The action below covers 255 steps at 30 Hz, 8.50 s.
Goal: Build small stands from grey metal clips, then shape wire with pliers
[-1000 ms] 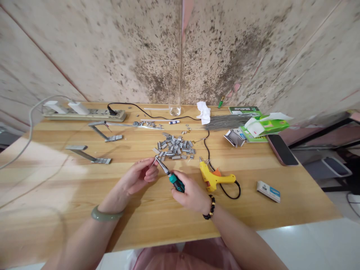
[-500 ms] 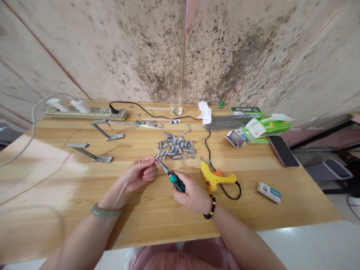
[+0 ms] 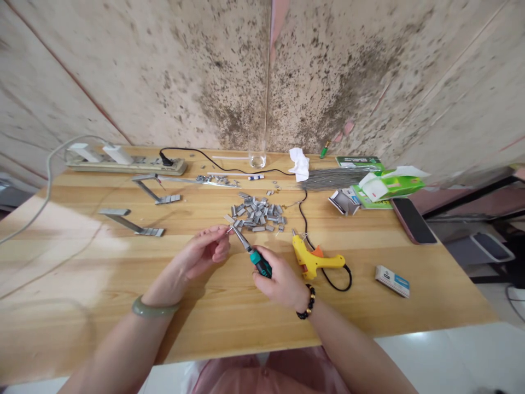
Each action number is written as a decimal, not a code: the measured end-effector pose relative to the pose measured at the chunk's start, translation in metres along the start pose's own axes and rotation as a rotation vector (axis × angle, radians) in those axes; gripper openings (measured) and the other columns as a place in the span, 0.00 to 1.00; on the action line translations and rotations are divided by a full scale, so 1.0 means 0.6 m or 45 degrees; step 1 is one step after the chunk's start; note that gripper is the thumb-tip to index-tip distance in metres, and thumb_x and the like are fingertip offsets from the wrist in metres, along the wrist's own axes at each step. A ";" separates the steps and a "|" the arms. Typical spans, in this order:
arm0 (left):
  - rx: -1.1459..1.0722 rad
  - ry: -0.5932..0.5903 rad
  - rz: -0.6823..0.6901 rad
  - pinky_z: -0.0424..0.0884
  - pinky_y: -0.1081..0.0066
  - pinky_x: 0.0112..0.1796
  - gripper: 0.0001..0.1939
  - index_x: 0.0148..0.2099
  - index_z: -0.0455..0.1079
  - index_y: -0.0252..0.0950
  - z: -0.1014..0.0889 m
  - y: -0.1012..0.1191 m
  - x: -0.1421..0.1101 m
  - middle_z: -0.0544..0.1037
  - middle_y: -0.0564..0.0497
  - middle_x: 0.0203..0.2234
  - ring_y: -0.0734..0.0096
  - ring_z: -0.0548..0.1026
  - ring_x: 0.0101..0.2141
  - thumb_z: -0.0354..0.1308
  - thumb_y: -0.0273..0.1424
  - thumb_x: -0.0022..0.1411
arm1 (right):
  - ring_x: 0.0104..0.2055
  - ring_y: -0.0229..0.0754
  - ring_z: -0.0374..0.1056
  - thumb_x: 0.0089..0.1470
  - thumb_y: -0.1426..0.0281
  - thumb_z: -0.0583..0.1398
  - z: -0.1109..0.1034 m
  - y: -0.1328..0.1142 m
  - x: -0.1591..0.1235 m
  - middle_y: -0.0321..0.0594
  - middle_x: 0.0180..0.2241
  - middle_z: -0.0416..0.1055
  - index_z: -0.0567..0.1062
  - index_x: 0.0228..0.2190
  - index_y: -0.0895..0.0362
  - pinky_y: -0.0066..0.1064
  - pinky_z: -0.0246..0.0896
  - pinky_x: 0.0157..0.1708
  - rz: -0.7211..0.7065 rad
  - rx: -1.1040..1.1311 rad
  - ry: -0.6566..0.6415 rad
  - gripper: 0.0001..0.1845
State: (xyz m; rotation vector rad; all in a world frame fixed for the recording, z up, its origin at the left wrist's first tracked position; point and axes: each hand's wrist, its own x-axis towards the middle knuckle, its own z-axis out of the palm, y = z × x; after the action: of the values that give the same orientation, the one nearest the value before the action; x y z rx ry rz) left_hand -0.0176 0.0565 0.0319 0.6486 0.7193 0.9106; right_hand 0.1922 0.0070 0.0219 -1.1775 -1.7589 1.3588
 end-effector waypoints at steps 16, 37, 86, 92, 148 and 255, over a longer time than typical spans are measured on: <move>0.712 0.354 0.595 0.70 0.75 0.25 0.13 0.41 0.77 0.34 -0.001 -0.024 0.016 0.79 0.51 0.25 0.77 0.72 0.22 0.64 0.34 0.54 | 0.30 0.36 0.59 0.50 0.76 0.55 0.001 0.001 0.006 0.33 0.30 0.63 0.67 0.41 0.56 0.29 0.56 0.32 0.005 0.078 0.059 0.14; 2.249 0.296 1.506 0.70 0.70 0.35 0.14 0.48 0.72 0.38 -0.036 -0.014 0.010 0.80 0.47 0.36 0.68 0.77 0.33 0.53 0.22 0.62 | 0.21 0.30 0.59 0.40 0.73 0.61 -0.019 -0.009 0.010 0.34 0.28 0.64 0.71 0.39 0.58 0.21 0.49 0.16 0.544 1.102 -0.210 0.19; 2.494 0.305 1.626 0.61 0.62 0.41 0.18 0.53 0.68 0.41 -0.016 -0.001 -0.009 0.81 0.48 0.38 0.64 0.76 0.39 0.50 0.21 0.64 | 0.24 0.35 0.63 0.49 0.70 0.59 -0.037 0.002 0.010 0.37 0.31 0.67 0.69 0.44 0.59 0.26 0.57 0.18 0.539 1.426 -0.551 0.18; 2.422 0.296 1.596 0.60 0.62 0.43 0.17 0.52 0.69 0.43 -0.023 0.001 -0.004 0.81 0.50 0.37 0.67 0.76 0.40 0.50 0.22 0.64 | 0.24 0.35 0.63 0.48 0.71 0.59 -0.042 0.002 0.009 0.37 0.30 0.67 0.70 0.44 0.59 0.25 0.56 0.19 0.524 1.350 -0.545 0.19; 0.605 0.417 0.530 0.69 0.73 0.30 0.11 0.34 0.78 0.34 0.009 -0.025 0.011 0.77 0.52 0.20 0.74 0.72 0.23 0.63 0.38 0.54 | 0.33 0.36 0.60 0.48 0.74 0.58 -0.011 -0.013 0.007 0.34 0.32 0.64 0.68 0.39 0.56 0.29 0.56 0.34 0.106 0.409 -0.154 0.13; 1.173 0.480 0.715 0.71 0.69 0.38 0.11 0.39 0.77 0.37 0.005 -0.046 0.007 0.81 0.48 0.29 0.67 0.77 0.32 0.58 0.37 0.60 | 0.26 0.33 0.56 0.49 0.76 0.55 -0.003 -0.009 0.007 0.32 0.28 0.61 0.69 0.39 0.57 0.27 0.53 0.28 0.111 0.277 -0.031 0.13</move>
State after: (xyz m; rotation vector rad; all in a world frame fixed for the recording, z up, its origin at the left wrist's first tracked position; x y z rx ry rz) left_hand -0.0006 0.0467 0.0120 1.5723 1.3549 1.2191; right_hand 0.1905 0.0108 0.0272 -1.1324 -1.5462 1.5778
